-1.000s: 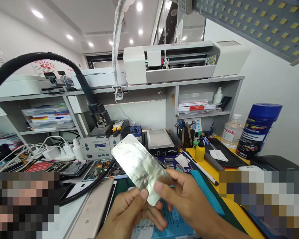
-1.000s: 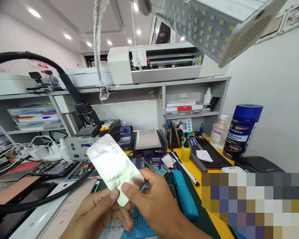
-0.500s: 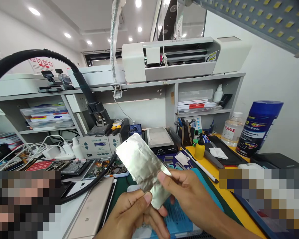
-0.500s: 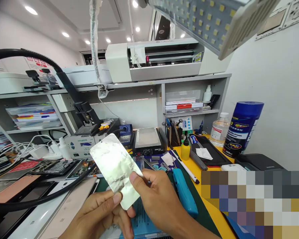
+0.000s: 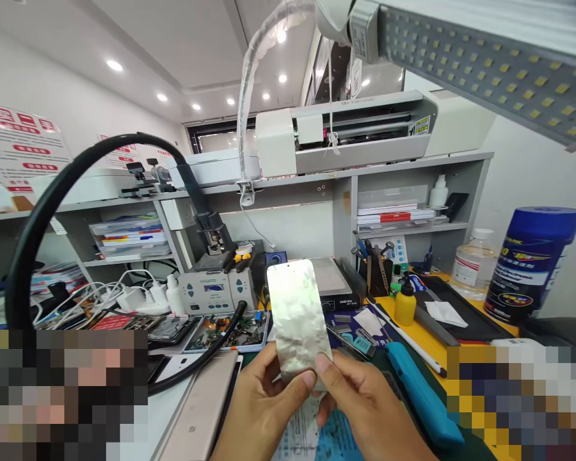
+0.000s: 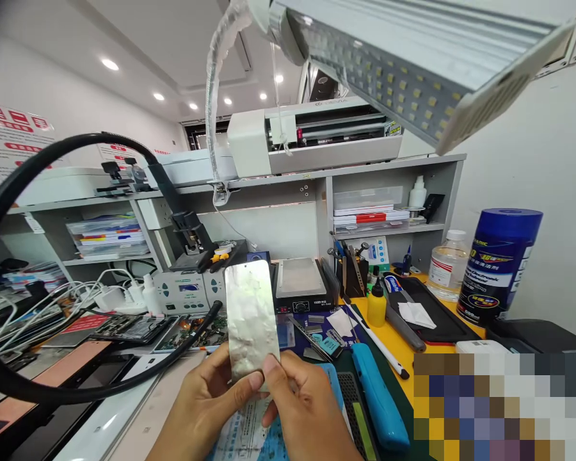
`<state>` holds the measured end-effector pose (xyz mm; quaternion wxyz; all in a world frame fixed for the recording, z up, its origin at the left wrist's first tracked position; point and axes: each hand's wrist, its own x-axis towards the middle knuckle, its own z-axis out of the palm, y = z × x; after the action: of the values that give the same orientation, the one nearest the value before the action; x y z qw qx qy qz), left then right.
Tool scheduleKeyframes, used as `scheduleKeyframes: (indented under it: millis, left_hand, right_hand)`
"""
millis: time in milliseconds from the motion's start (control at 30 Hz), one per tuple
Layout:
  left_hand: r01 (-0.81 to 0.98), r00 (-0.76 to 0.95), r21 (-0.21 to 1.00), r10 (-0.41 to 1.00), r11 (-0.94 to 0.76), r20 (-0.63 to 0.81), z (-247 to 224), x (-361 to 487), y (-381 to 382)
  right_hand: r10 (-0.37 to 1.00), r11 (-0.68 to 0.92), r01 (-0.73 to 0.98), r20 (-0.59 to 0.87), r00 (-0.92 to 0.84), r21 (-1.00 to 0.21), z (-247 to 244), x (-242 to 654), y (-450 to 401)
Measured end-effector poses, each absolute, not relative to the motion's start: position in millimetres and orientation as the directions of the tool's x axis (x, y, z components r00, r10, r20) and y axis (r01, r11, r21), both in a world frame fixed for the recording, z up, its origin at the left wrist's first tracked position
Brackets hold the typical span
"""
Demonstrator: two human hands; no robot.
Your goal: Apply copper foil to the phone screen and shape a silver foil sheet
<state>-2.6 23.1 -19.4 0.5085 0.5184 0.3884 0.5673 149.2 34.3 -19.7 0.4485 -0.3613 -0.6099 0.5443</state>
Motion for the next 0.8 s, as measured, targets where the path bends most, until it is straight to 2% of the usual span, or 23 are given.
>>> scheduleKeyframes:
  millis: [167, 367, 567, 667, 800]
  left_hand:
    - [-0.348, 0.093, 0.931, 0.983, -0.114, 0.155, -18.7, -0.1, 29.9]
    - [-0.364, 0.124, 0.93, 0.987, -0.047, 0.098, -4.0, 6.6, 32.7]
    - [-0.285, 0.056, 0.951, 0.988, -0.121, 0.142, -1.0, 12.0, 39.2]
    - [-0.247, 0.099, 0.958, 0.98, -0.143, 0.172, 3.5, 10.6, 41.8]
    - [-0.018, 0.19, 0.964, 0.945, -0.267, 0.265, 12.0, 0.3, 42.8]
  right_hand:
    - [0.914, 0.225, 0.026, 0.202, -0.351, -0.974, -19.7, 152.2, 36.9]
    - [0.92, 0.231, 0.06, 0.198, -0.338, -0.971, -18.3, 157.5, 41.6]
    - [0.934, 0.192, -0.039, 0.195, -0.3, -0.981, -18.7, 160.5, 46.9]
    - [0.936, 0.21, -0.064, 0.219, -0.275, -0.976, -22.2, 160.8, 48.9]
    - [0.946, 0.212, -0.064, 0.221, -0.237, -0.975, -24.0, 160.9, 48.3]
